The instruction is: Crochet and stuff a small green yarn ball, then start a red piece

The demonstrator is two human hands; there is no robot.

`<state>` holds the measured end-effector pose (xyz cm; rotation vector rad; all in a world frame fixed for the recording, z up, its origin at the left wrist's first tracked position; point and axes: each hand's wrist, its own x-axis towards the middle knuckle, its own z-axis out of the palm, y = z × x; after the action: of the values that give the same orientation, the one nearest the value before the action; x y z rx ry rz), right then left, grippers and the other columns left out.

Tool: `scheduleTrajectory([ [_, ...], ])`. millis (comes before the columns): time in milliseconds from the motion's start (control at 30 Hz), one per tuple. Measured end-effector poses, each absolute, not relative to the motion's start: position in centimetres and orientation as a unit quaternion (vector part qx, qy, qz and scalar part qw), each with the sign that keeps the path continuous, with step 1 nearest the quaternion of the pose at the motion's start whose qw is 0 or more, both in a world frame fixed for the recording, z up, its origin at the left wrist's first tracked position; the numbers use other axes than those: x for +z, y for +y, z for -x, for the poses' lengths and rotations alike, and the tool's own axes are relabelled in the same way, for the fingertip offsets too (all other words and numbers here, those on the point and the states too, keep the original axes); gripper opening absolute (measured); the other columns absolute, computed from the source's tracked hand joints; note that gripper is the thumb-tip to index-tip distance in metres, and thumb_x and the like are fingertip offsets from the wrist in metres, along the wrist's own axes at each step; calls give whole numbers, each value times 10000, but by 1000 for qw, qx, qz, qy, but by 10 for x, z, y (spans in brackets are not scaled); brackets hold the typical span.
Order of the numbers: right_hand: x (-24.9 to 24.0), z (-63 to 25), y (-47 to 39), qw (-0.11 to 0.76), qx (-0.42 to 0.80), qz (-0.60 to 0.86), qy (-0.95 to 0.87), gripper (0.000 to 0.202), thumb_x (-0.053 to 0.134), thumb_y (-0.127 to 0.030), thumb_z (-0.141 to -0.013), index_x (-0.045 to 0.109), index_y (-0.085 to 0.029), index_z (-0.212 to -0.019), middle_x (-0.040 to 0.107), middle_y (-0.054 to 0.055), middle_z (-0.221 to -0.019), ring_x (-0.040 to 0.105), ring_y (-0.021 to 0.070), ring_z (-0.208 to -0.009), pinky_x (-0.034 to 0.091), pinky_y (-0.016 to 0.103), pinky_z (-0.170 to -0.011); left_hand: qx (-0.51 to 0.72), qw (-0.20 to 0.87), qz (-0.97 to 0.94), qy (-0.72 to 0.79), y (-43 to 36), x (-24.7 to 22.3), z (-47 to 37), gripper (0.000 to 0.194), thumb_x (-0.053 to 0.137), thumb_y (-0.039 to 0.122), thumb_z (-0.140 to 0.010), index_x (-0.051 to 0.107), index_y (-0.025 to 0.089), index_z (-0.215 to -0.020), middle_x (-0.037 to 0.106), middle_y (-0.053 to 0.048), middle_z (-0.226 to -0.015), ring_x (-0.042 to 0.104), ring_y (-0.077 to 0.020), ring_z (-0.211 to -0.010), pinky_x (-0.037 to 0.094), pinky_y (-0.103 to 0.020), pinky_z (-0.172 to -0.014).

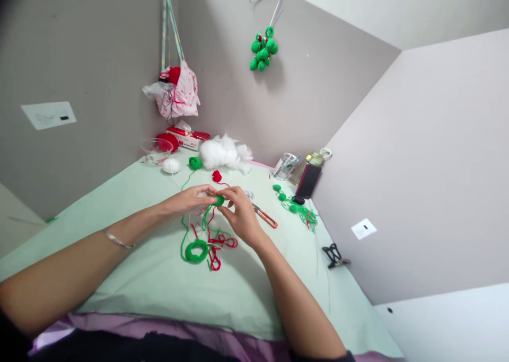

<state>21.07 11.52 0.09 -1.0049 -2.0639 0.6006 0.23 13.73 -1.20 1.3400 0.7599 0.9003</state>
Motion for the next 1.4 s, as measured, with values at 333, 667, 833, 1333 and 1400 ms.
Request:
scheduleTrajectory([
  [333, -15, -193, 113, 444, 492, 407, -629, 355, 665, -407, -839, 674, -247, -1156, 724, 86, -1056, 692, 207, -864, 568, 357, -782, 533, 501, -573, 371, 133, -20, -19, 346, 814, 334, -757, 712, 234, -1073, 704, -41, -1110, 645, -199, -987, 466, -254, -774],
  [667, 0, -206, 113, 516, 444, 412, -606, 307, 646, -522, -870, 620, -228, -786, 698, 39, -974, 594, 145, -752, 501, 290, -707, 492, 539, -566, 383, 135, -27, -20, 350, 829, 372, -735, 691, 193, -1003, 706, -8, -849, 653, -154, -659, 502, -298, -718],
  [833, -1, -206, 113, 489, 419, 441, -625, 231, 668, -457, -843, 588, -257, -925, 708, 18, -1043, 495, 105, -563, 396, 271, -531, 485, 534, -573, 388, 129, -21, -24, 263, 775, 321, -761, 695, 200, -981, 701, 1, -837, 631, -148, -650, 499, -297, -722],
  [1333, 1, -194, 103, 463, 452, 446, -619, 262, 645, -470, -813, 611, -232, -706, 321, -73, -532, 238, 114, -523, 195, 285, -529, 464, 641, -513, 332, 132, -5, -14, 384, 822, 331, -718, 728, 177, -1057, 661, -4, -765, 510, -128, -605, 417, -255, -618],
  [1400, 2, -194, 104, 468, 486, 430, -599, 306, 630, -526, -813, 599, -236, -722, 243, -95, -519, 184, 105, -501, 181, 280, -521, 470, 676, -473, 312, 134, -4, -13, 438, 777, 463, -770, 718, 177, -1096, 690, -39, -856, 541, -131, -636, 451, -255, -635],
])
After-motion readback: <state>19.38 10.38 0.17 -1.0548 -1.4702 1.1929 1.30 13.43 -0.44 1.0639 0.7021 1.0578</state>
